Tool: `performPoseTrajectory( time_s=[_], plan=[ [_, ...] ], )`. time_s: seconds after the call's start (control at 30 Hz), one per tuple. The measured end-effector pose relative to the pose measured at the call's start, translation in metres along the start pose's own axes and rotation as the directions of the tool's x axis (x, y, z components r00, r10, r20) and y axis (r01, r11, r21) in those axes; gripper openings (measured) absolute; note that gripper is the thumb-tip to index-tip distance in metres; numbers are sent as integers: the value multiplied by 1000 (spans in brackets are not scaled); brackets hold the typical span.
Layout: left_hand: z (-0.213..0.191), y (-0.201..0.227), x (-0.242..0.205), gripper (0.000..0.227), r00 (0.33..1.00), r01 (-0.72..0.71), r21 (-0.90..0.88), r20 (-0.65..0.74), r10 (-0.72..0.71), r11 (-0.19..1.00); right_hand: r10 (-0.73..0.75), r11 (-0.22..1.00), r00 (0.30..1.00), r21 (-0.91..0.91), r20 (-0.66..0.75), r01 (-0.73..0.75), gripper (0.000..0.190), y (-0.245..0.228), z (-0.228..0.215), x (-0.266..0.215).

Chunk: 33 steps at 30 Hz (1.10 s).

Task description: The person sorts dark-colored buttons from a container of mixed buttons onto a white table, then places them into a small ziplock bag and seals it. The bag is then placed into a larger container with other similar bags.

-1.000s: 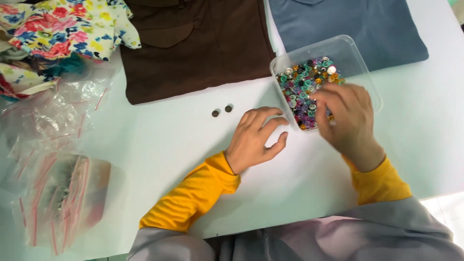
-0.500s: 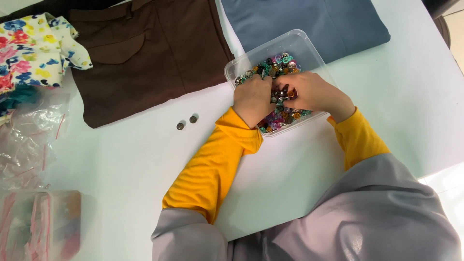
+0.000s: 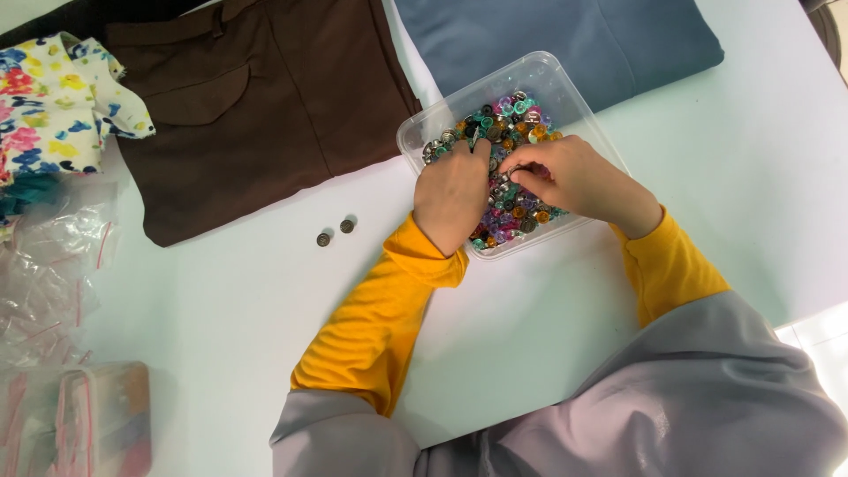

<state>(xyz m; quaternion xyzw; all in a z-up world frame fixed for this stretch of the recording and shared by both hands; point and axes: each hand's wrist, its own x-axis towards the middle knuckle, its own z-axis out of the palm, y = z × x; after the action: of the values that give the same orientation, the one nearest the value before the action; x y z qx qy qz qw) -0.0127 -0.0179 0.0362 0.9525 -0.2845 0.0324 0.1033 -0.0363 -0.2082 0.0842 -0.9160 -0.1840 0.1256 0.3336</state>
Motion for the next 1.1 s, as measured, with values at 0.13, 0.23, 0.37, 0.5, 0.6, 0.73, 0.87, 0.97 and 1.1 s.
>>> performPoseTrajectory(
  time_s=[0.13, 0.23, 0.37, 0.5, 0.6, 0.73, 0.87, 0.97, 1.1],
  plan=[
    [-25, 11, -3, 36, 996, 46, -21, -74, -47, 999, 3, 998, 1000, 57, -31, -1, 14, 6, 2, 0],
    [-23, 9, -2, 36, 991, 37, -59, -130, -44, 998, -15, 996, 996, 88, -90, 23, 13, 8, 4, -2],
    [-27, 5, -3, 38, 996, -7, -257, -88, -16, 966, -23, 990, 986, 136, -163, 46, 13, 4, 1, -4],
    [-43, 1, -5, 28, 999, 51, -639, 18, -52, 768, -75, 970, 966, 205, -248, 128, 14, -5, -3, -3],
    [-43, -8, 1, 19, 998, -8, -824, -44, -50, 567, -112, 941, 939, 268, -326, 206, 15, -2, -1, -4],
    [-38, -9, 2, 18, 994, -50, -886, -88, -61, 461, -152, 938, 922, 241, -356, 248, 15, -7, -3, -5],
    [-25, -11, 0, 26, 955, -165, -816, -273, -119, 554, -166, 940, 901, 211, -402, 268, 21, 0, 0, -1],
    [-29, -4, -12, 24, 880, -284, -740, -453, -141, 609, -273, 942, 843, 50, -463, 332, 16, 6, 9, 0],
    [-23, -9, -24, 25, 654, -473, -624, -722, -227, 622, -549, 829, 634, -454, -545, 327, 11, 10, 19, 6]
  ],
)
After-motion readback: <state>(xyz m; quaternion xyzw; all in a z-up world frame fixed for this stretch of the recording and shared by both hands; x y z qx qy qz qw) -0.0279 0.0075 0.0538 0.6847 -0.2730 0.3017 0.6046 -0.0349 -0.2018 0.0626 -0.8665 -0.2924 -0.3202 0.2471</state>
